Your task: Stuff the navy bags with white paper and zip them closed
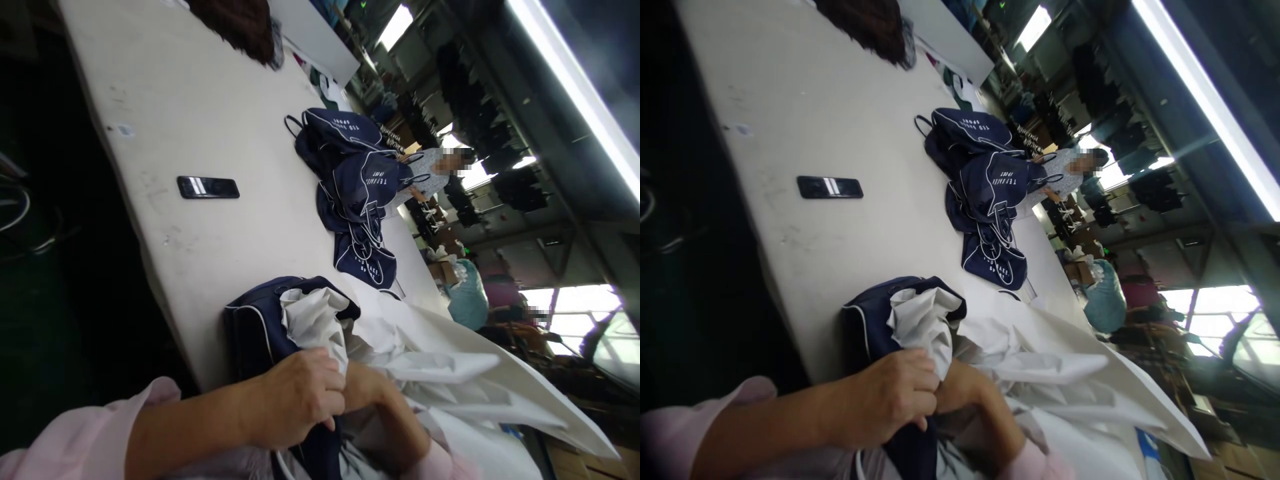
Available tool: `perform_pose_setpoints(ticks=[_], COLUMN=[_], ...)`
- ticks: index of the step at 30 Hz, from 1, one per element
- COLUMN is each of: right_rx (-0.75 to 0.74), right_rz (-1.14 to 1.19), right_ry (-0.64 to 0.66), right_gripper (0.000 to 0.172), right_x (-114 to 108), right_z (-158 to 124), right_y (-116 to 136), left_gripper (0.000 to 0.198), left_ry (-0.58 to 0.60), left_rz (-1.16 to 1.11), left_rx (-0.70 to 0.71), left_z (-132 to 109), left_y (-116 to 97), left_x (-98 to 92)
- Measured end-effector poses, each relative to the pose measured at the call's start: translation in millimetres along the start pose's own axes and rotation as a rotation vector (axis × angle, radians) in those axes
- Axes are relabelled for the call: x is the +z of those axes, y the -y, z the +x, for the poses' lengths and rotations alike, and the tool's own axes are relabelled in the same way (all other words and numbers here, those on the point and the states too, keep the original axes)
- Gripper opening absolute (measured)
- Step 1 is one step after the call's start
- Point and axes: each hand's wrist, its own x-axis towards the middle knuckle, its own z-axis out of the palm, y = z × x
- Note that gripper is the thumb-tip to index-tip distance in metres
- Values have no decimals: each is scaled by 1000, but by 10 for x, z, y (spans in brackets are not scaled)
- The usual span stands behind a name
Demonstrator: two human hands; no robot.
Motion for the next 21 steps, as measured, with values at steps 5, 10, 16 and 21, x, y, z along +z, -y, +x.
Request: perform_pose_setpoints(ticks=[5, 10, 16, 21], right_rx=[157, 107, 186, 212], right_rz=[77, -4, 169, 455], right_ry=[-408, -498, -509, -530], right_gripper=[29, 93, 10, 13], right_x=[-355, -87, 273, 431], right_z=[40, 398, 201, -29], right_y=[99, -20, -200, -343], left_gripper=[27, 24, 33, 9], left_ry=[34, 58, 25, 46], left_rz=[-1, 20, -49, 273], left_rx=[-17, 10, -320, -797], left_z=[76, 117, -58, -59], left_y=[-66, -83, -26, 561], left_x=[10, 156, -102, -387])
